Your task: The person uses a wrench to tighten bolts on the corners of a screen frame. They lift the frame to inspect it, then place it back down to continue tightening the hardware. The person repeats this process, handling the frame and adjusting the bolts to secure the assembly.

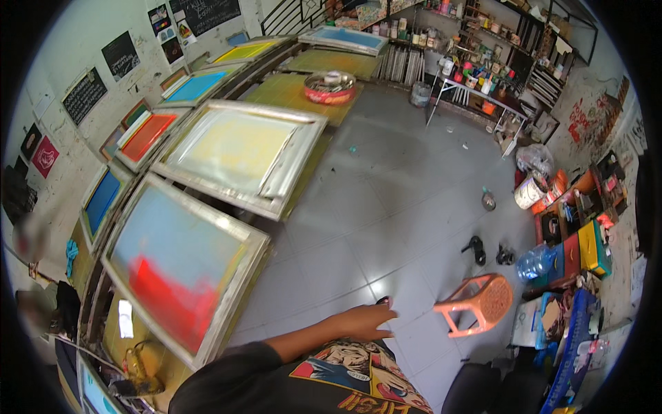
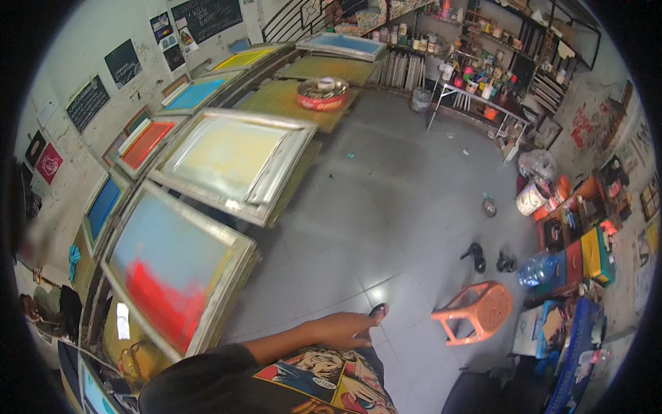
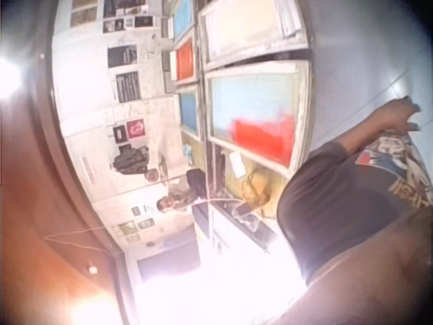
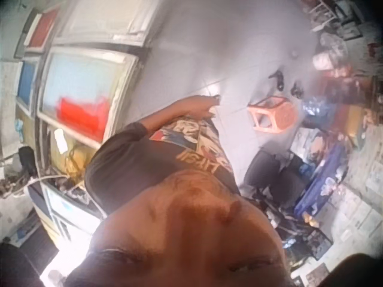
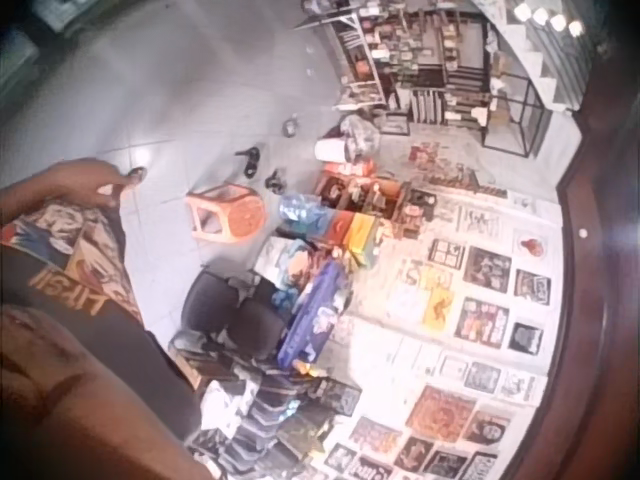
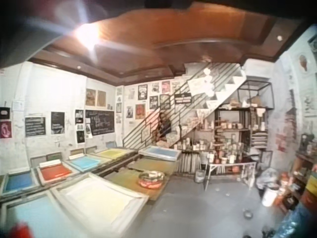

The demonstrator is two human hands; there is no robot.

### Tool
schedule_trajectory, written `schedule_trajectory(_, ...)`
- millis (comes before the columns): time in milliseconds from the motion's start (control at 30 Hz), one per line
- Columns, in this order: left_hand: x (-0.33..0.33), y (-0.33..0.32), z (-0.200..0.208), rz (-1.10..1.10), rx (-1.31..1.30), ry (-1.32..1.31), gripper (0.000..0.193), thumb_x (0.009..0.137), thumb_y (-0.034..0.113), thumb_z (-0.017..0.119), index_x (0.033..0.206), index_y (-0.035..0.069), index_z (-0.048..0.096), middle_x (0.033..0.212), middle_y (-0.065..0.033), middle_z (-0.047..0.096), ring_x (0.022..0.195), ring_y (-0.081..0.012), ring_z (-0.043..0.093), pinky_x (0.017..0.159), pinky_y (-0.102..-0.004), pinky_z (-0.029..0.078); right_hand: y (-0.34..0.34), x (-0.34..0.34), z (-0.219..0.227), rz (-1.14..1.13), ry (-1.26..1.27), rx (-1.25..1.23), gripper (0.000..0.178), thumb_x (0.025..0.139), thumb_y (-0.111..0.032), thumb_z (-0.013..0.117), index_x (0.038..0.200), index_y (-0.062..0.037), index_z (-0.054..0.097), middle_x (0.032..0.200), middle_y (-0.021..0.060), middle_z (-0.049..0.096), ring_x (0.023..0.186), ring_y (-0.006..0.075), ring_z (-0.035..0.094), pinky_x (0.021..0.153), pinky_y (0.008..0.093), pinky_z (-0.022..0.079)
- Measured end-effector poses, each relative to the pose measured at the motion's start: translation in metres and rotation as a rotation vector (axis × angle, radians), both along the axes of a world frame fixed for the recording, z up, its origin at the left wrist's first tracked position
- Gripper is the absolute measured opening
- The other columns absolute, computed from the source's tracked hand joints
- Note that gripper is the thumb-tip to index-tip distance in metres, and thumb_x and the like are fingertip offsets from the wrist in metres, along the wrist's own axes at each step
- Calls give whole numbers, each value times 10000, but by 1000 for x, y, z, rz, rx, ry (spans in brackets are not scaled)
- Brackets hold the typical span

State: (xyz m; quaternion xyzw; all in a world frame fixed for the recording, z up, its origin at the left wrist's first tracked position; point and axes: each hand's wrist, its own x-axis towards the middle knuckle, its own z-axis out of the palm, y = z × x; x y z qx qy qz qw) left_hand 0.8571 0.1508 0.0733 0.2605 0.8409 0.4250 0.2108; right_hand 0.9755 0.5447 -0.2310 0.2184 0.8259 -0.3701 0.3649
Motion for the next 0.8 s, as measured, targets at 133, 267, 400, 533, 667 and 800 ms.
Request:
schedule_trajectory(133, -67, -38, -37, 205, -295, -140, 551, 861, 418, 556, 1230, 14, 490, 1172, -228, 547, 1091, -367, 527, 913, -430, 427, 41, -141, -8, 190, 4, 95, 345, 925, -361, 463, 1058, -75, 602, 1011, 152, 638, 914, 302, 623, 668, 418, 530)
schedule_trajectory(267, -139, -84, -36, 565, -280, -170, 582, 855, 454, 540, 1243, 24, 487, 1168, -223, 550, 1085, -376, 530, 911, -445, 430, 24, -387, 58, 137, -22, 119, 371, 915, -374, 448, 1103, -85, 585, 1033, 171, 619, 1028, 374, 562, 811, 475, 486)
schedule_trajectory(400, -242, -80, -38, 656, -321, -126, 592, 853, 451, 547, 1263, 29, 476, 1178, -228, 546, 1085, -383, 527, 918, -430, 428, 37, -659, 78, 538, 1024, 232, 254, 887, -226, 553, 846, 24, 558, 780, 199, 597, 726, 317, 583, 617, 424, 426)
schedule_trajectory(533, -323, -85, -42, 661, -219, -245, 600, 854, 455, 555, 1260, 19, 482, 1190, -232, 541, 1094, -376, 528, 923, -423, 427, -141, -794, 172, 61, 837, -433, 315, 907, -220, 541, 1104, 24, 568, 912, 69, 624, 752, 159, 586, 657, 266, 463)
schedule_trajectory(667, -452, -102, -50, 403, -183, -262, 630, 862, 472, 540, 1290, 17, 456, 1209, -238, 531, 1116, -375, 518, 942, -418, 415, -204, -838, 151, 364, 708, -381, 361, 906, -211, 526, 1189, 12, 546, 962, 97, 640, 801, 181, 603, 712, 295, 479)
schedule_trajectory(800, -575, -144, -57, 408, -427, -114, 595, 858, 433, 538, 1290, 34, 449, 1209, -225, 529, 1119, -371, 514, 932, -434, 417, -266, -827, 197, 1133, 337, -382, 415, 891, -232, 564, 1225, 11, 524, 1018, 140, 637, 898, 189, 610, 822, 315, 476)
